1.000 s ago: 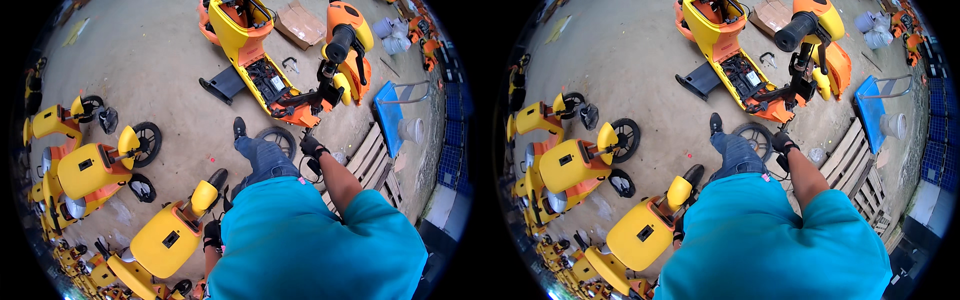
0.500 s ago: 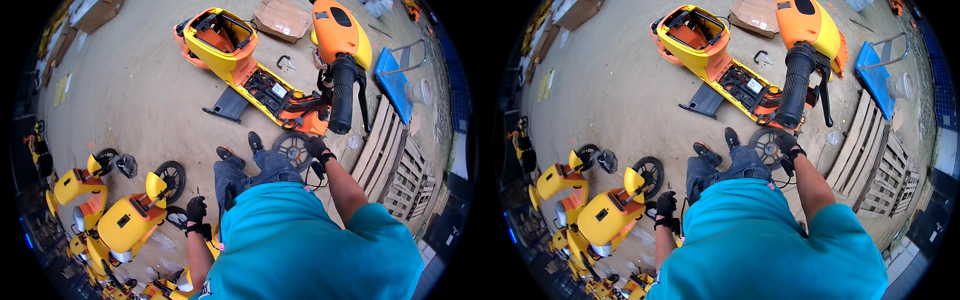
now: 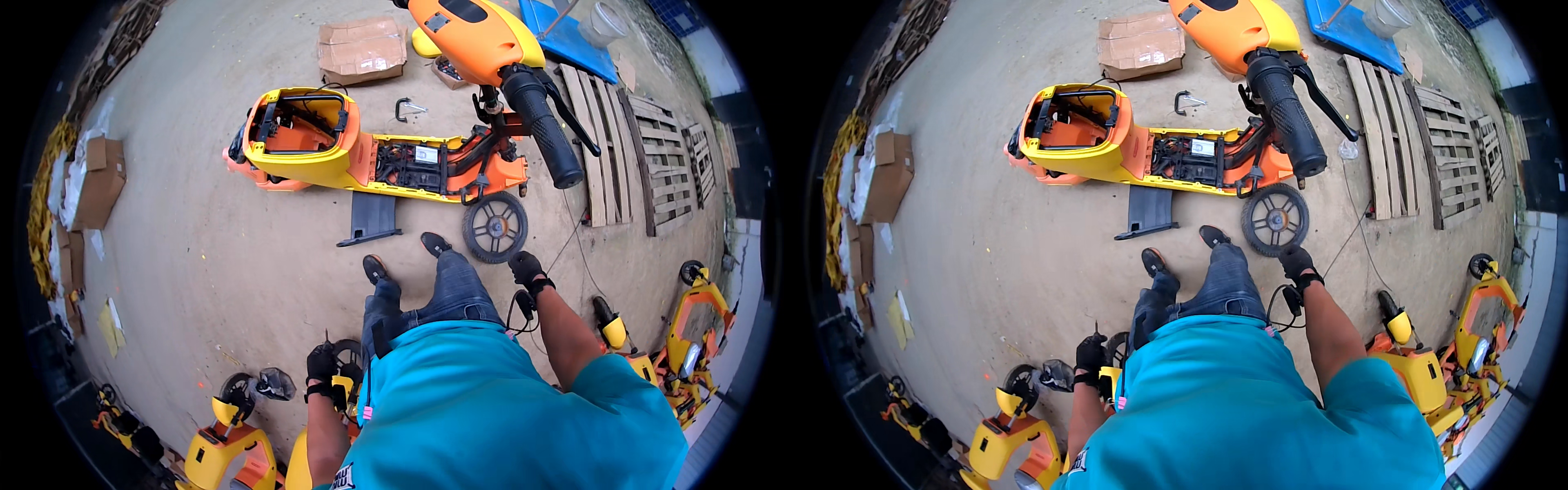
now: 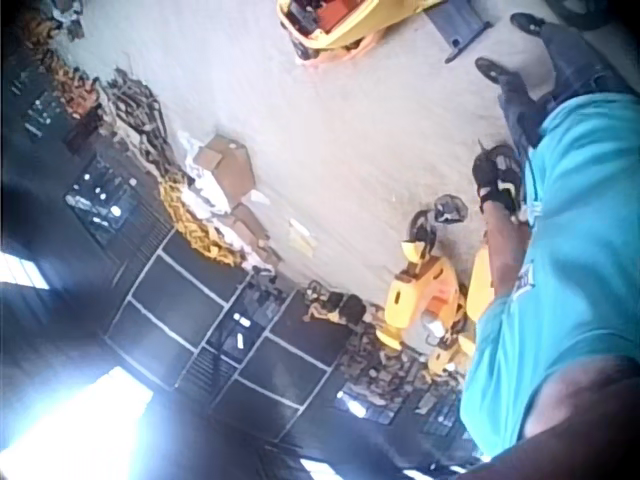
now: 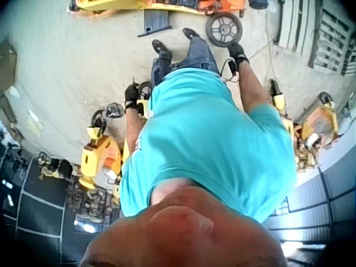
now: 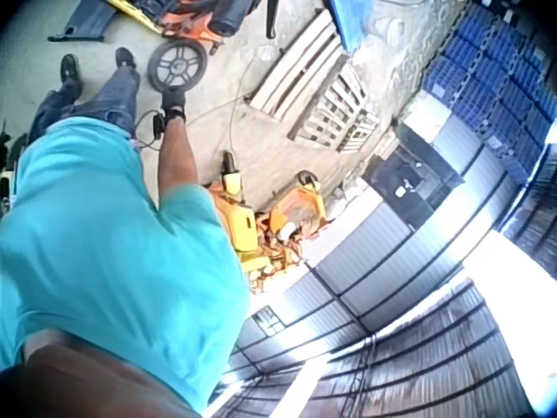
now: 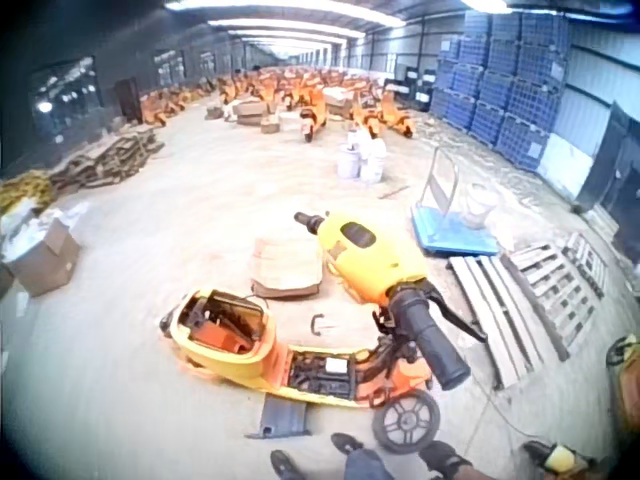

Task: The person unfastens a metal bracket from the underside of an orange electric scooter using a screwdriver and a wrench. After removing the bracket and a bolt, they stand up and walk around to the front of the scooter to work on the wiring near the battery compartment.

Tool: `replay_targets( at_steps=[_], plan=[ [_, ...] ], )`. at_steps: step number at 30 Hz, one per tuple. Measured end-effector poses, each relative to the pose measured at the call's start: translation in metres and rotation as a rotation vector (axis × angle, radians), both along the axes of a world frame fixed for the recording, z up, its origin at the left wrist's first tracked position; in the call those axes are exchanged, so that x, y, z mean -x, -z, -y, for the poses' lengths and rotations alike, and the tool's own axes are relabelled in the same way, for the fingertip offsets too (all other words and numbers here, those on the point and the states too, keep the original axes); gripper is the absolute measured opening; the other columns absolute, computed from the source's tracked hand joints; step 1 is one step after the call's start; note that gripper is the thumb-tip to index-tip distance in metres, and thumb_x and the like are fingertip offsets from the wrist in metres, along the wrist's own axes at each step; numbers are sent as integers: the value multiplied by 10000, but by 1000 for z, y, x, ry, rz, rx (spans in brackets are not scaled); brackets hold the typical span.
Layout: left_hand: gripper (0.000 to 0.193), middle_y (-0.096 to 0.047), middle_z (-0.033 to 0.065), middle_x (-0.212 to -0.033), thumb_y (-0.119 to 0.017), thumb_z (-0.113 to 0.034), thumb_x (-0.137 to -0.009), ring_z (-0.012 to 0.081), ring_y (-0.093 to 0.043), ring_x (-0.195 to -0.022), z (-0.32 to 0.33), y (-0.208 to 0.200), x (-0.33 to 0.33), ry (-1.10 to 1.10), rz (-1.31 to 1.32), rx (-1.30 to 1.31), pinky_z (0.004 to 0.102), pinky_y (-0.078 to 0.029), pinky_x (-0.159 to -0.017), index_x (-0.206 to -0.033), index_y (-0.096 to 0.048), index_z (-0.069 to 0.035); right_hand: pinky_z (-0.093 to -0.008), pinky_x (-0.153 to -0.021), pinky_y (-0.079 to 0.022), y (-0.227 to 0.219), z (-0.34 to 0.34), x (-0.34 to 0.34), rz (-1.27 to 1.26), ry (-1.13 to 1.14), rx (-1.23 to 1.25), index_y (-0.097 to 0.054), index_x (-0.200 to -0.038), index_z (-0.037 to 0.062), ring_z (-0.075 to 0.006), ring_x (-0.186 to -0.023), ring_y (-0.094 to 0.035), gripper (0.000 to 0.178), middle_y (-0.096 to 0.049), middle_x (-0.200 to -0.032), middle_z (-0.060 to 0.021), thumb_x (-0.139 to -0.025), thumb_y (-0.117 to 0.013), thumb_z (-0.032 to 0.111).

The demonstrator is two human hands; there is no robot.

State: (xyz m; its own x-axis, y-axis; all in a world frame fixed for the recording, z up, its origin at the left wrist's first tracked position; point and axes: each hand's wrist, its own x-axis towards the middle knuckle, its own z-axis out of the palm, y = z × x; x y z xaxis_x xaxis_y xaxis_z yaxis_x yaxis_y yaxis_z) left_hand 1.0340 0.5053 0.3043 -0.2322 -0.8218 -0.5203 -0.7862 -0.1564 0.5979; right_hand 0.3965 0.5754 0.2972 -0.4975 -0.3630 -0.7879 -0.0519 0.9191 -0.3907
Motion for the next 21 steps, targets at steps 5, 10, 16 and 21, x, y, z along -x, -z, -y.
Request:
replay_targets(
  at_steps=[5,10,16,21],
  plan=[
    [178,-604,73,-642,-636,-247,-868,197,-569,-510,109,-37,4,-589,0,-744,322,-459,-468,-925,-655,-79,-309,-482,-508,-11,-49,-79,-7,159,41,-635,-992,85,-157,-551,-586,250,-611,-703,-45,-859,-645,296],
    [239,-562,65,-625,-570,-267,-878,179,-530,-511,168,79,-64,508,-5,-167,324,-428,-451,-1045,-625,-105,-309,-491,-511,7,-126,-129,-161,232,48,-639,-1037,84,-166,-556,-601,283,-634,-734,-65,-861,-644,306],
    [219,-555,57,-623,-502,-247,-954,141,-488,-454,224,-36,112,55,130,-596,290,-392,-390,-1133,-566,-139,-319,-527,-531,0,-180,-167,-44,559,-115,-651,-1054,47,-182,-590,-620,303,-655,-776,-81,-851,-636,271],
    [157,-583,67,-723,-520,-229,-931,140,-502,-470,251,-58,182,185,163,-502,270,-379,-396,-1017,-552,-102,-357,-651,-551,6,-178,-169,-72,314,-125,-646,-1095,39,-235,-749,-677,347,-690,-903,-136,-850,-613,282]
  ],
)
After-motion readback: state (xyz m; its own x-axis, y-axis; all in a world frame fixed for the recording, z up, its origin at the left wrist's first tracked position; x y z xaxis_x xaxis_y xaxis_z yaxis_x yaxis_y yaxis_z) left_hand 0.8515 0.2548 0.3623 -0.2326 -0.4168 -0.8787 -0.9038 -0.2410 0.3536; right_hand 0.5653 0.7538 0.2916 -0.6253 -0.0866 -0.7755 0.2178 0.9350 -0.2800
